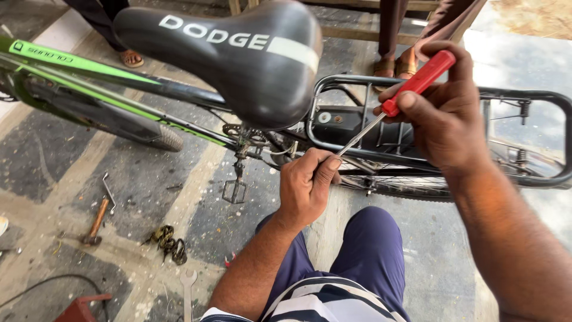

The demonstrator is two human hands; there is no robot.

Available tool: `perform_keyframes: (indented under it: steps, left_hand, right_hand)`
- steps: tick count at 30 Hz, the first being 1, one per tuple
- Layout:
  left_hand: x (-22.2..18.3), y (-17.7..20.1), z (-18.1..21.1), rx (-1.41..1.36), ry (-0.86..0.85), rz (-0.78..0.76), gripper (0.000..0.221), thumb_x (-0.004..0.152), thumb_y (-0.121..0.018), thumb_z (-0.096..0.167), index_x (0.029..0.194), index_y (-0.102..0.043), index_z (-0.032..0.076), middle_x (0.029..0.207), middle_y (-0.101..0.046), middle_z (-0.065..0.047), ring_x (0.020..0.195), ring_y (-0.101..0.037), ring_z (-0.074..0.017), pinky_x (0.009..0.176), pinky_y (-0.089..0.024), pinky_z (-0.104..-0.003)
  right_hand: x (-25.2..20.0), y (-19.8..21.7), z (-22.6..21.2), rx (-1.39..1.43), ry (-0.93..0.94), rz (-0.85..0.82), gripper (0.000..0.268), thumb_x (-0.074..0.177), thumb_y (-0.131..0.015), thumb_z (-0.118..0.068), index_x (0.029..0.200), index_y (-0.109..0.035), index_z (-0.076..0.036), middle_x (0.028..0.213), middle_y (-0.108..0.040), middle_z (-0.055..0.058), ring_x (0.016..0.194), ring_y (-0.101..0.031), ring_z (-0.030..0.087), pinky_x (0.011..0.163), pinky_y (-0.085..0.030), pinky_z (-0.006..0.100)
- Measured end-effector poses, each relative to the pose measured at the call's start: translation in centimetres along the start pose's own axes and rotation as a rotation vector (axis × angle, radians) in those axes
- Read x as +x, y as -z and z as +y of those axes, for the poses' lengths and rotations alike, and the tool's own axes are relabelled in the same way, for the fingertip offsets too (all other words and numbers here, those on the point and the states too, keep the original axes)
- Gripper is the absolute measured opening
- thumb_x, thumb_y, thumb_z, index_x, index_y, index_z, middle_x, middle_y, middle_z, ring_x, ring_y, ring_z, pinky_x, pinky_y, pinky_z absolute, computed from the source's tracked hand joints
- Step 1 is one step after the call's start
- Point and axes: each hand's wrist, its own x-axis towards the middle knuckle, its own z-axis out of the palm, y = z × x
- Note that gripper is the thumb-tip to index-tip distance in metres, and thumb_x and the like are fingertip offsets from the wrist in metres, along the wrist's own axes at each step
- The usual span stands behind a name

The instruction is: The person tightens screws on a bicycle rear rack using a screwdriver while holding the frame and rack by hand.

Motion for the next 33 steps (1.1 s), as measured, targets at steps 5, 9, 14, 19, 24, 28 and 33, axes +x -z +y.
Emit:
perform_keyframes:
  steps: [5, 9, 14, 19, 24, 28, 33]
  left_hand:
    - [0.5, -1.6, -1.1, 0.362, -0.342, 0.122, 0.013, 0.109, -0.066, 0.017, 0.101, -0.066, 0.007, 0.074, -0.065, -0.004, 0.063, -0.061, -0.0165, 0.056, -0.046, -0.03]
    - [0.4, -1.9, -3.7, 0.285, -0.256, 0.104, 0.015, 0.101, -0.072, 0.02, 0.098, -0.069, 0.005, 0.065, -0.062, -0.001, 0.054, -0.057, -0.011, 0.05, -0.042, -0.03]
    - [-2.4, -2.2, -7.8, -0.415, 0.142, 0.406, 0.027, 0.109, -0.064, 0.035, 0.1, -0.063, 0.01, 0.077, -0.062, 0.002, 0.062, -0.059, -0.007, 0.048, -0.048, -0.025]
    - [-2.6, -3.2, -11.1, -0.853, 0.369, 0.372, 0.028, 0.104, -0.063, 0.038, 0.106, -0.06, 0.011, 0.096, -0.069, -0.003, 0.091, -0.07, -0.0171, 0.085, -0.06, -0.034]
    - [-3.4, -3.8, -14.2, -1.223, 0.535, 0.353, 0.023, 0.094, -0.07, 0.026, 0.11, -0.062, 0.012, 0.106, -0.073, -0.001, 0.102, -0.07, -0.0156, 0.094, -0.059, -0.033]
    - [-1.9, -5.7, -17.4, -1.341, 0.357, 0.19, 0.013, 0.106, -0.068, 0.011, 0.114, -0.059, 0.004, 0.106, -0.063, -0.003, 0.099, -0.06, -0.015, 0.086, -0.049, -0.033]
    - [0.7, -7.0, -16.5, -1.321, 0.58, 0.307, 0.043, 0.094, -0.08, 0.025, 0.128, -0.059, 0.007, 0.114, -0.067, -0.004, 0.109, -0.064, -0.0163, 0.098, -0.054, -0.034]
  right_hand:
    - [-0.6, 1.5, 0.7, 0.028, -0.029, -0.011, 0.068, 0.11, -0.065, 0.0, 0.159, -0.022, -0.021, 0.114, -0.069, 0.018, 0.104, -0.075, 0.031, 0.089, -0.067, 0.045]
    - [-0.4, 1.2, 0.3, 0.036, -0.026, -0.058, 0.071, 0.112, -0.064, 0.0, 0.16, -0.018, -0.025, 0.113, -0.07, 0.02, 0.102, -0.076, 0.034, 0.081, -0.066, 0.043]
    - [-0.4, 0.4, 0.5, 0.007, -0.016, 0.131, 0.074, 0.112, -0.063, 0.002, 0.162, -0.013, -0.02, 0.109, -0.068, 0.024, 0.096, -0.075, 0.034, 0.083, -0.068, 0.042]
    - [-0.3, 0.2, 1.4, 0.01, 0.079, 0.315, 0.079, 0.116, -0.062, 0.002, 0.167, -0.004, -0.018, 0.112, -0.067, 0.025, 0.094, -0.074, 0.032, 0.086, -0.068, 0.042]
    - [-0.7, 1.0, 2.3, -0.031, 0.137, 0.364, 0.086, 0.119, -0.061, 0.002, 0.171, 0.005, -0.015, 0.115, -0.065, 0.027, 0.092, -0.073, 0.031, 0.088, -0.068, 0.041]
    - [-1.5, 1.7, 3.3, -0.16, 0.191, 0.294, 0.08, 0.118, -0.056, 0.001, 0.171, 0.002, -0.017, 0.129, -0.059, 0.024, 0.099, -0.072, 0.032, 0.091, -0.062, 0.043]
    - [-1.9, 3.0, 4.4, -0.177, 0.198, 0.279, 0.079, 0.121, -0.057, 0.0, 0.171, 0.002, -0.016, 0.137, -0.053, 0.022, 0.103, -0.074, 0.031, 0.093, -0.063, 0.042]
